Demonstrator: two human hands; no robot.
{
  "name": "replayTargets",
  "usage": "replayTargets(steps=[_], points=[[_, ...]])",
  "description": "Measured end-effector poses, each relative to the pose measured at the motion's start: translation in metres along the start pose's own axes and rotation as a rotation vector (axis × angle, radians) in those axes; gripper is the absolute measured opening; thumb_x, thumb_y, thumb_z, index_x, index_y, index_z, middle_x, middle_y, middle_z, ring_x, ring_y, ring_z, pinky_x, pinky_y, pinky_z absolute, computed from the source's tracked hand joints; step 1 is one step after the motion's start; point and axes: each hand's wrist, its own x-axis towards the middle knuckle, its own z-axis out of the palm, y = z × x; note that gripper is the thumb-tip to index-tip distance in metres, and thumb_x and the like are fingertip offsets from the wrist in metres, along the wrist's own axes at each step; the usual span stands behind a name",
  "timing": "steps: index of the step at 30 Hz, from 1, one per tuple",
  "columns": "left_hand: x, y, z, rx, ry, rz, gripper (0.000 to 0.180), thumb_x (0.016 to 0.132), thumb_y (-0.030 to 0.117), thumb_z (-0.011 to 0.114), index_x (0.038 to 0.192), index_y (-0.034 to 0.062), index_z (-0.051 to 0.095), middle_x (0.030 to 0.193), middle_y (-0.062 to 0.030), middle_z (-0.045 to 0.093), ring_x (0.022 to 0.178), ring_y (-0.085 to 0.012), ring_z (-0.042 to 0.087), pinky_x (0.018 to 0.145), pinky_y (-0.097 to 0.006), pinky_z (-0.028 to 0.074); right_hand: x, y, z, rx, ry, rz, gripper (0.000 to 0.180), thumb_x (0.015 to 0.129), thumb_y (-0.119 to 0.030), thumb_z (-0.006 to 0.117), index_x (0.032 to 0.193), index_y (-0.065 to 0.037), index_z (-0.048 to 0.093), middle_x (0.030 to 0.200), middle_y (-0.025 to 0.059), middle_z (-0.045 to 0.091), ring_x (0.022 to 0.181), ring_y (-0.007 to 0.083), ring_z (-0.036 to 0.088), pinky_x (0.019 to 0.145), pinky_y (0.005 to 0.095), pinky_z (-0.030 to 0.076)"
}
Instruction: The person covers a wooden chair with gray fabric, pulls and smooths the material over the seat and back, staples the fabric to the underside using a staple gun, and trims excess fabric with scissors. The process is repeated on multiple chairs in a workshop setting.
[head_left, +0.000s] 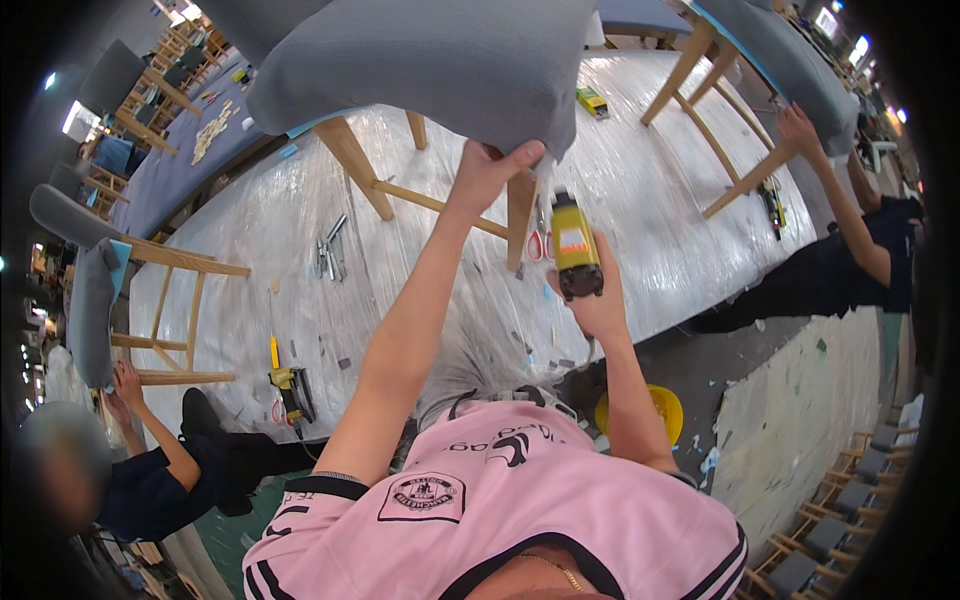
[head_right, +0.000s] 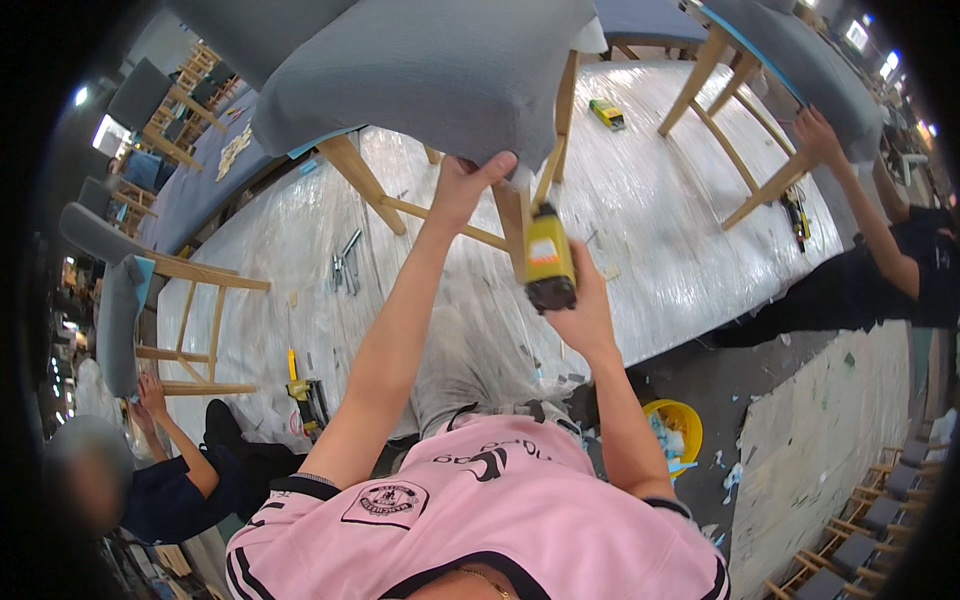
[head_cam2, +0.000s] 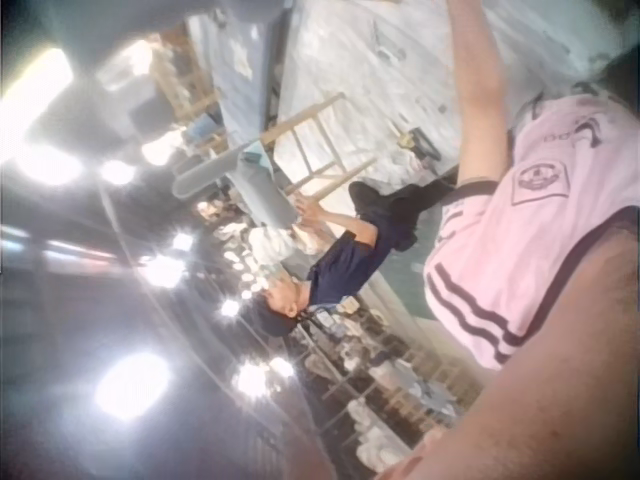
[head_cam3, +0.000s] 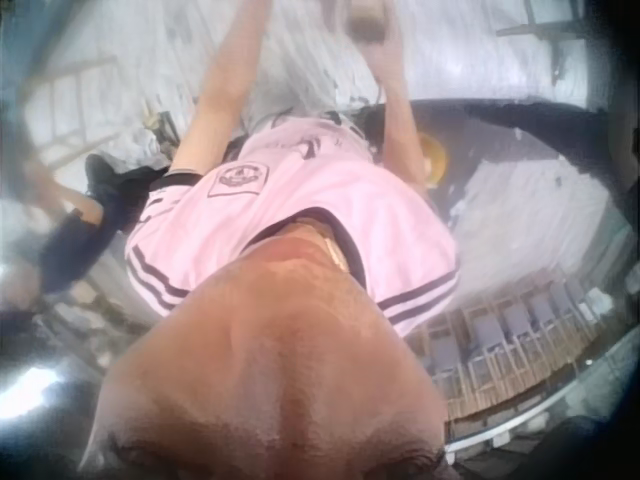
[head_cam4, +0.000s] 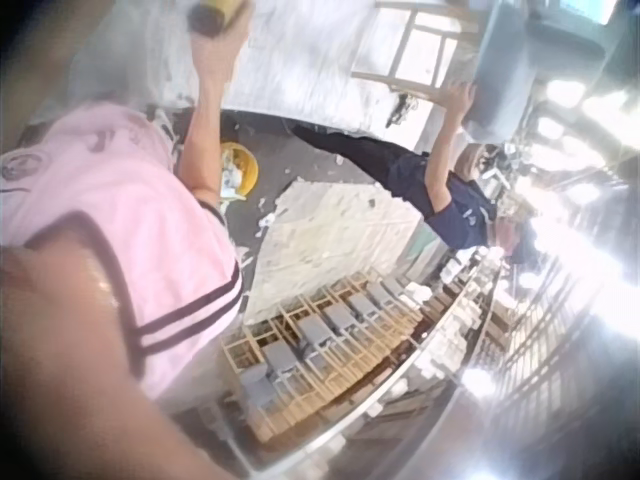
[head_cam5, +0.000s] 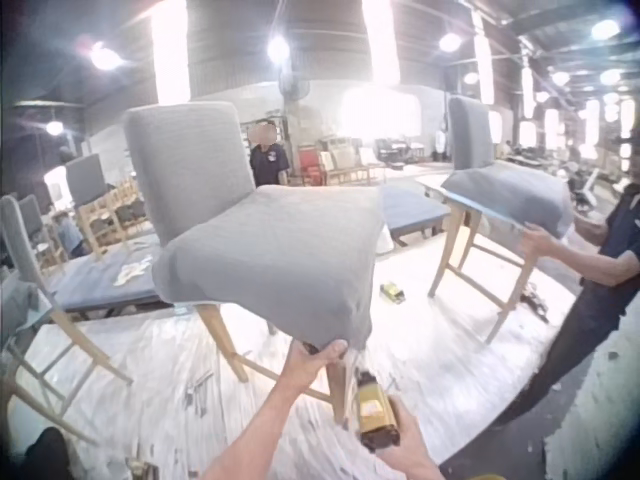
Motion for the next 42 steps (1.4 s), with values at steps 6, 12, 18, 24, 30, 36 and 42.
replayTargets(steps=[6, 12, 18, 24, 30, 36, 42], points=[[-0.082, -0.034, -0.043, 0.396, 0.05, -0.108, 0.054, 0.093, 0.022, 0.077, 0.136, -0.0028, 0.058, 0.144, -0.0126, 0.058, 0.13, -0.0196, 0.056, 0.111, -0.038, 0.045, -0.037, 0.221, -0.04, -0.256, -0.126, 0.438, 0.072, 0.074, -0.016, 0.083, 0.135, 0.004, 0.052, 0.12, 0.0264, 0.069, 0.114, 0.0409, 0.067, 0.096, 0.0428, 0.052], [-0.253, -0.086, -0.156, 0.48, 0.291, -0.658, 0.043, 0.099, 0.023, 0.069, 0.135, 0.0012, 0.064, 0.123, -0.0077, 0.073, 0.111, -0.0158, 0.067, 0.097, -0.032, 0.052, -0.052, 0.382, -0.101, -0.619, -0.041, 0.64, 0.075, 0.076, -0.028, 0.082, 0.134, 0.003, 0.045, 0.122, 0.0315, 0.066, 0.12, 0.0472, 0.061, 0.1, 0.0506, 0.051], [-0.261, -0.032, -0.203, 0.576, 0.691, -0.488, 0.036, 0.097, 0.021, 0.069, 0.128, 0.0016, 0.069, 0.119, -0.0114, 0.074, 0.104, -0.0185, 0.07, 0.092, -0.034, 0.055, -0.012, 0.432, -0.097, -0.85, -0.459, 0.575, 0.059, 0.077, -0.019, 0.077, 0.131, 0.0, 0.061, 0.121, 0.019, 0.071, 0.109, 0.0356, 0.07, 0.092, 0.0447, 0.055], [-0.065, 0.064, -0.163, 0.874, 0.717, 0.468, 0.036, 0.093, 0.011, 0.071, 0.128, 0.0075, 0.068, 0.14, -0.0149, 0.061, 0.133, -0.0323, 0.054, 0.11, -0.044, 0.043, 0.136, 0.26, 0.006, 0.287, -0.182, 0.414, 0.033, 0.096, -0.017, 0.062, 0.125, 0.0, 0.064, 0.109, 0.0141, 0.07, 0.087, 0.0198, 0.07, 0.068, 0.0362, 0.056], [0.058, 0.107, -0.11, 0.95, 0.571, 0.918, 0.028, 0.093, 0.027, 0.061, 0.118, 0.0166, 0.07, 0.146, -0.0149, 0.052, 0.148, -0.0403, 0.03, 0.122, -0.057, 0.015, 0.167, 0.141, 0.073, 0.722, -0.049, 0.274, 0.048, 0.102, -0.042, 0.048, 0.125, -0.002, 0.058, 0.103, 0.0097, 0.066, 0.075, 0.0161, 0.062, 0.063, 0.0297, 0.051], [0.067, 0.118, -0.161, 0.901, 0.552, 0.972, 0.027, 0.089, 0.025, 0.055, 0.109, 0.0182, 0.071, 0.134, -0.0119, 0.056, 0.144, -0.0397, 0.035, 0.122, -0.058, 0.012, 0.139, 0.114, 0.138, 0.54, 0.091, 0.153, 0.047, 0.097, -0.044, 0.045, 0.108, -0.002, 0.063, 0.094, 0.0099, 0.061, 0.078, 0.0207, 0.058, 0.071, 0.0342, 0.049], [0.032, 0.135, -0.208, 0.955, 0.592, 0.938, 0.028, 0.095, 0.016, 0.053, 0.114, 0.0144, 0.073, 0.138, -0.0123, 0.058, 0.143, -0.0373, 0.04, 0.122, -0.05, 0.025, 0.094, 0.05, 0.193, 0.498, 0.007, 0.42, 0.04, 0.102, -0.03, 0.046, 0.129, -0.002, 0.054, 0.121, 0.0116, 0.058, 0.106, 0.0226, 0.057, 0.092, 0.0362, 0.047]])
